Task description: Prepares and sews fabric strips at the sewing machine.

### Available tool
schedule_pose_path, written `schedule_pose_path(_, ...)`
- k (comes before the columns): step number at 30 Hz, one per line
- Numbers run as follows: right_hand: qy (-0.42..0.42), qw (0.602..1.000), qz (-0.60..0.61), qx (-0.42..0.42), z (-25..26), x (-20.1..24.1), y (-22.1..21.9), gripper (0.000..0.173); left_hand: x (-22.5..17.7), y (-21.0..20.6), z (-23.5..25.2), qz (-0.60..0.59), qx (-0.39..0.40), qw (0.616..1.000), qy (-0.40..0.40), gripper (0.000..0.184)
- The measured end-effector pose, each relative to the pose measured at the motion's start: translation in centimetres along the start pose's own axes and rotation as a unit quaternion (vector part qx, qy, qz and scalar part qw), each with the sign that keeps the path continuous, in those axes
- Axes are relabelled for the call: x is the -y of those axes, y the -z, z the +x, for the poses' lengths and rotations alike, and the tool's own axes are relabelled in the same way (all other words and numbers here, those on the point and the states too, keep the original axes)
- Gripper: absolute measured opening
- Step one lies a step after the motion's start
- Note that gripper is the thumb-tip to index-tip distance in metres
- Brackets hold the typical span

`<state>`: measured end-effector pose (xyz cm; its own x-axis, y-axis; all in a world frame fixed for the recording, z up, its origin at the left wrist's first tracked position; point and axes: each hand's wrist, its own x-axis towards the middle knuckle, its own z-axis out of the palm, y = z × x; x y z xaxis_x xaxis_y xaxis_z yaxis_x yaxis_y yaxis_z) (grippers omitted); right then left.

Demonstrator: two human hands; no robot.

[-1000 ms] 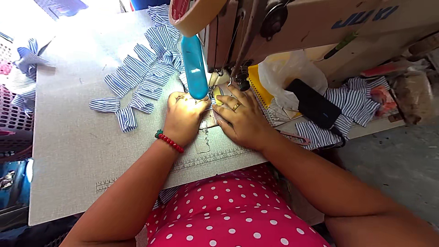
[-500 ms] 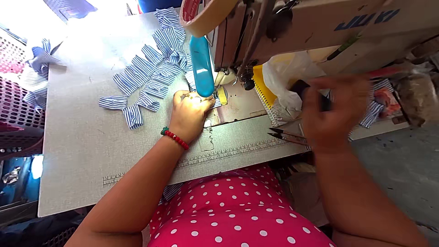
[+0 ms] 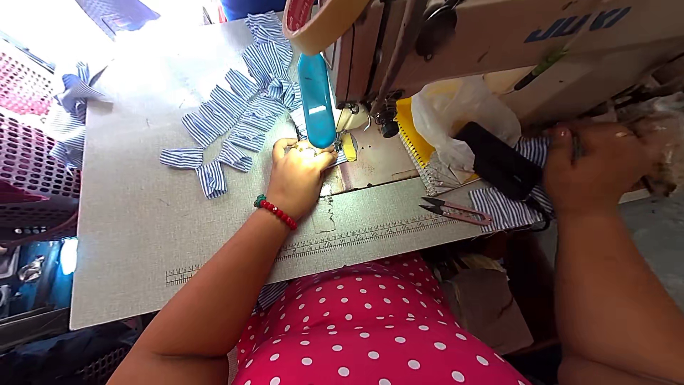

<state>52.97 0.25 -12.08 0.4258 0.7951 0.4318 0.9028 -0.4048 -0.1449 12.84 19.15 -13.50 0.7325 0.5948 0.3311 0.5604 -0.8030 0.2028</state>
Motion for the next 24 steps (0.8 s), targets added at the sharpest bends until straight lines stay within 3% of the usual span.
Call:
schedule_pose_path(7,-0.005,0.999,-0.012,0.048,0.3,-0.2,0.1,0.061,0.0,0.0,-0.1,0.003,0.002,1.000,-0.009,0.032)
schedule_pose_path(14,-0.019,1.000,0.003,-0.003,0.4,1.7,1.9,0.055,0.1,0.0,-0.2,-0.005,-0.003,1.000,-0.015,0.032)
schedule_pose_path(18,0.080,0.989,0.109,-0.059,-1.4,9.8,2.8,0.039,0.1,0.0,-0.2,-0.009,-0.008,1.000,-0.013,0.032)
schedule_pose_path(21,0.214,0.956,0.200,0.028,-2.1,17.5,1.1,0.038,0.0,0.1,-0.1,-0.009,-0.008,1.000,-0.017,0.032)
schedule_pose_path(24,0.290,0.932,0.195,0.094,-1.5,21.9,-1.7,0.037,0.0,0.1,-0.1,-0.009,-0.005,1.000,-0.013,0.032)
